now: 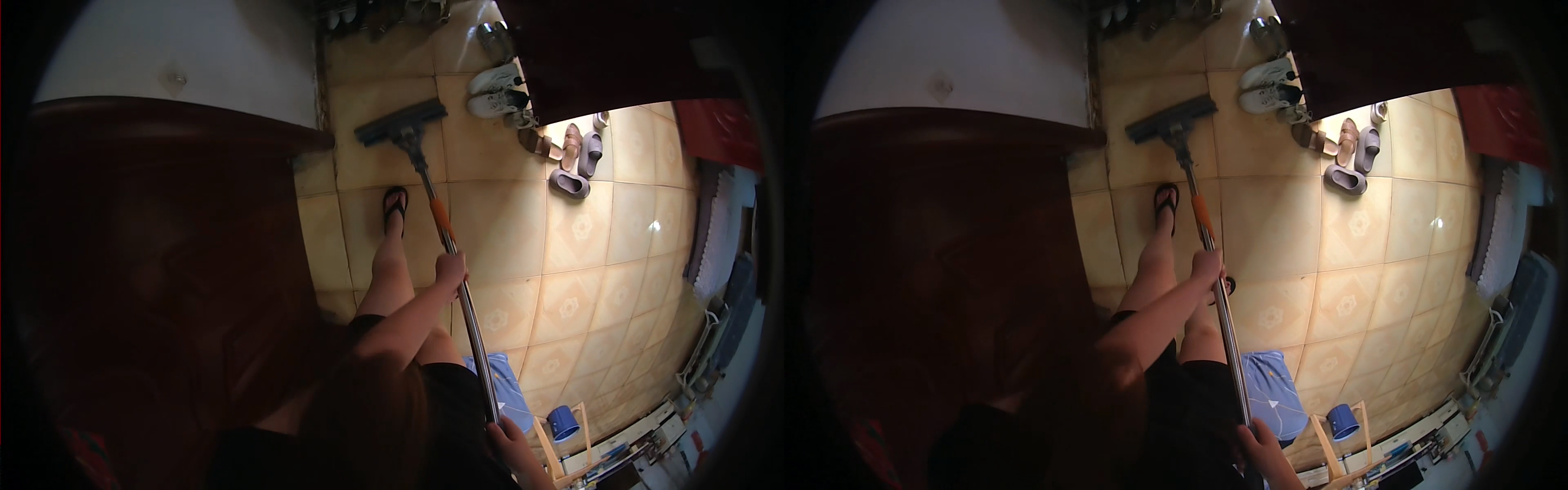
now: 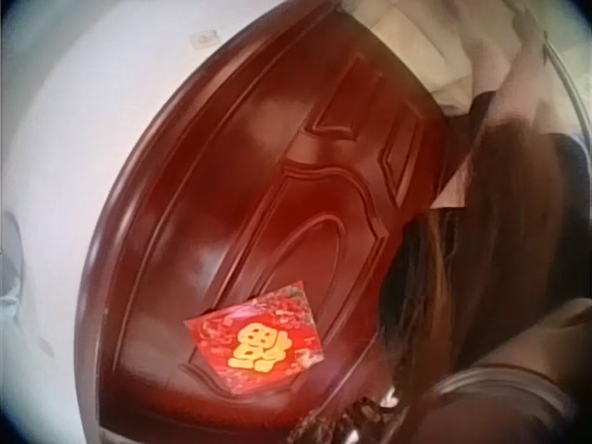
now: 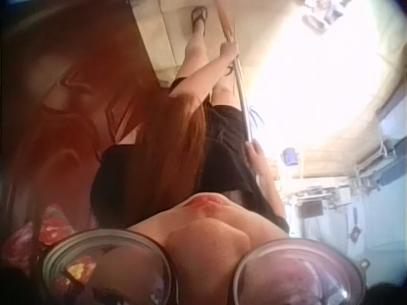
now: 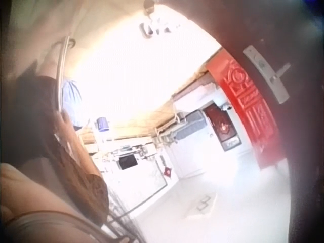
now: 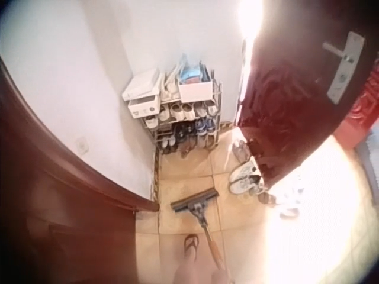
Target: The person vacuums a tiled floor using a vacuum cleaner, then by hand organizes shoes on a rack and the floor, and continues vacuuming around a rug near a door.
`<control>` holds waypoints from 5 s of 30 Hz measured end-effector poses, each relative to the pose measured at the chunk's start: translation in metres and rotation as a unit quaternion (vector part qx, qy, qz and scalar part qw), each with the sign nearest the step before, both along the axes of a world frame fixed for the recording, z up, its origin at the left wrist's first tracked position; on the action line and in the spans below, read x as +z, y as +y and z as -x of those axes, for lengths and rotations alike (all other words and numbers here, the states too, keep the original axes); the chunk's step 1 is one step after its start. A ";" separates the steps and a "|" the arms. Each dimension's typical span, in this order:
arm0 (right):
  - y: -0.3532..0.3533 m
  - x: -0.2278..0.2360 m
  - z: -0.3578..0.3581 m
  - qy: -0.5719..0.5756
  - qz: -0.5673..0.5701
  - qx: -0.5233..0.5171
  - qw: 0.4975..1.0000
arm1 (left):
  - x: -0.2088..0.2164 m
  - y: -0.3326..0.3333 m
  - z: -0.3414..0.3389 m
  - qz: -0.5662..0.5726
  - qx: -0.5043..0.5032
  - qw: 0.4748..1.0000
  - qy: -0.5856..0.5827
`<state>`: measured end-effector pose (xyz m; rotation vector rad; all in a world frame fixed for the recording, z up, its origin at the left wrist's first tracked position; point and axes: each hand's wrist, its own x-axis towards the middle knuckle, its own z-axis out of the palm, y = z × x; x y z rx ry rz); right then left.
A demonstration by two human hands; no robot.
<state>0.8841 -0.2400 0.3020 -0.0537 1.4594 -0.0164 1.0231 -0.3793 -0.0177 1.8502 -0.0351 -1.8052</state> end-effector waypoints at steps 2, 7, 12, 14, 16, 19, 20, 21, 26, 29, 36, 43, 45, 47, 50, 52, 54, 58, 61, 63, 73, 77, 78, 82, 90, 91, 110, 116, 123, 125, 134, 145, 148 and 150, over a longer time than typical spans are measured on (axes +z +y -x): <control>0.000 0.003 -0.001 -0.019 -0.010 -0.019 1.000 | 0.018 -0.003 0.003 -0.044 0.006 0.999 0.006; -0.050 -0.040 -0.038 -0.042 -0.014 -0.066 0.997 | -0.009 -0.079 -0.040 -0.010 -0.064 0.997 -0.042; -0.125 -0.088 -0.097 -0.092 -0.009 -0.085 0.992 | -0.075 -0.175 -0.103 0.052 -0.227 0.967 -0.103; -0.146 -0.105 -0.107 -0.104 -0.010 -0.098 0.990 | -0.069 -0.214 -0.111 0.058 -0.166 0.981 -0.086; -0.158 -0.118 -0.113 -0.123 -0.007 -0.114 0.986 | -0.079 -0.229 -0.121 0.070 -0.176 0.979 -0.078; -0.157 -0.115 -0.108 -0.114 -0.035 -0.155 0.981 | -0.076 -0.226 -0.110 0.026 -0.116 0.991 -0.058; -0.147 -0.113 -0.103 -0.112 -0.036 -0.167 0.979 | -0.072 -0.217 -0.103 0.019 -0.114 0.991 -0.070; -0.133 -0.113 -0.095 -0.126 -0.044 -0.193 0.972 | -0.068 -0.206 -0.095 0.012 -0.112 0.990 -0.082; -0.046 -0.094 -0.052 -0.143 -0.012 -0.176 0.974 | -0.082 -0.107 -0.069 0.016 -0.177 0.980 -0.092; 0.020 -0.065 -0.015 -0.098 -0.049 -0.184 0.977 | -0.038 -0.027 -0.014 0.008 -0.185 0.977 -0.106; 0.100 0.039 0.033 -0.018 -0.178 -0.191 0.965 | 0.050 0.102 0.051 -0.079 -0.102 0.992 0.005; 0.012 -0.022 -0.008 -0.056 -0.075 -0.098 0.991 | -0.013 0.003 -0.004 -0.080 -0.072 0.993 0.045; -0.037 -0.058 -0.024 -0.087 -0.047 -0.084 0.992 | -0.035 -0.063 -0.035 -0.046 -0.091 0.995 -0.005; -0.075 -0.093 -0.049 -0.106 -0.011 -0.082 0.991 | -0.058 -0.126 -0.064 0.027 -0.158 0.986 -0.050; -0.127 -0.135 -0.086 -0.131 0.039 -0.114 0.984 | -0.091 -0.209 -0.103 0.018 -0.199 0.979 -0.029; -0.163 -0.144 -0.096 -0.147 0.035 -0.124 0.981 | -0.092 -0.254 -0.116 0.035 -0.161 0.986 0.005; -0.163 -0.152 -0.093 -0.162 0.029 -0.141 0.976 | -0.088 -0.258 -0.107 -0.025 -0.136 0.990 -0.008; -0.102 -0.162 -0.061 -0.144 0.048 -0.138 0.979 | -0.098 -0.206 -0.082 0.066 -0.197 0.976 -0.063; -0.041 -0.157 -0.031 -0.144 0.038 -0.143 0.979 | -0.104 -0.130 -0.051 0.013 -0.202 0.972 -0.121; 0.004 -0.141 -0.008 -0.134 0.022 -0.147 0.980 | -0.109 -0.075 -0.032 0.008 -0.189 0.972 -0.136; 0.296 0.032 0.040 0.053 -0.117 -0.126 0.984 | 0.036 0.248 0.110 -0.113 -0.327 0.934 -0.091; 0.303 0.062 0.038 0.107 -0.168 -0.062 0.978 | 0.059 0.278 0.129 -0.209 -0.282 0.936 -0.039; 0.294 0.049 0.043 0.106 -0.174 -0.061 0.977 | 0.053 0.268 0.127 -0.172 -0.286 0.942 -0.035; 0.242 -0.006 0.050 -0.031 -0.023 -0.224 0.974 | 0.025 0.180 0.131 -0.033 -0.279 0.959 -0.047; 0.149 -0.071 0.065 -0.128 -0.046 -0.297 0.945 | -0.041 0.061 0.140 -0.025 -0.289 0.951 -0.103; 0.152 -0.080 0.060 -0.127 -0.043 -0.308 0.942 | -0.048 0.057 0.144 -0.031 -0.287 0.949 -0.125; 0.438 0.090 0.140 0.097 -0.105 -0.188 0.972 | 0.019 0.396 0.222 -0.275 -0.633 0.701 0.180; 0.475 0.093 0.165 0.385 -0.159 0.180 0.891 | 0.071 0.337 0.222 -0.180 -0.801 0.526 0.221; 0.440 -0.004 0.198 0.365 -0.075 0.223 0.901 | 0.037 0.141 0.163 0.034 -0.842 0.498 0.205; 0.445 -0.017 0.197 0.383 -0.057 0.204 0.899 | 0.078 0.114 0.155 -0.074 -0.762 0.635 0.101; 0.532 0.007 0.203 0.400 -0.104 0.114 0.903 | 0.098 -0.019 0.092 0.031 -0.645 0.762 0.053; 0.656 -0.003 0.092 0.345 -0.317 0.035 0.883 | 0.122 0.053 0.114 -0.021 -0.684 0.728 0.037; 0.672 -0.032 0.089 0.457 -0.354 0.023 0.815 | 0.129 0.072 0.121 -0.023 -0.724 0.688 0.044; 0.670 -0.040 0.095 0.445 -0.369 0.004 0.816 | 0.138 0.078 0.122 -0.018 -0.737 0.675 0.038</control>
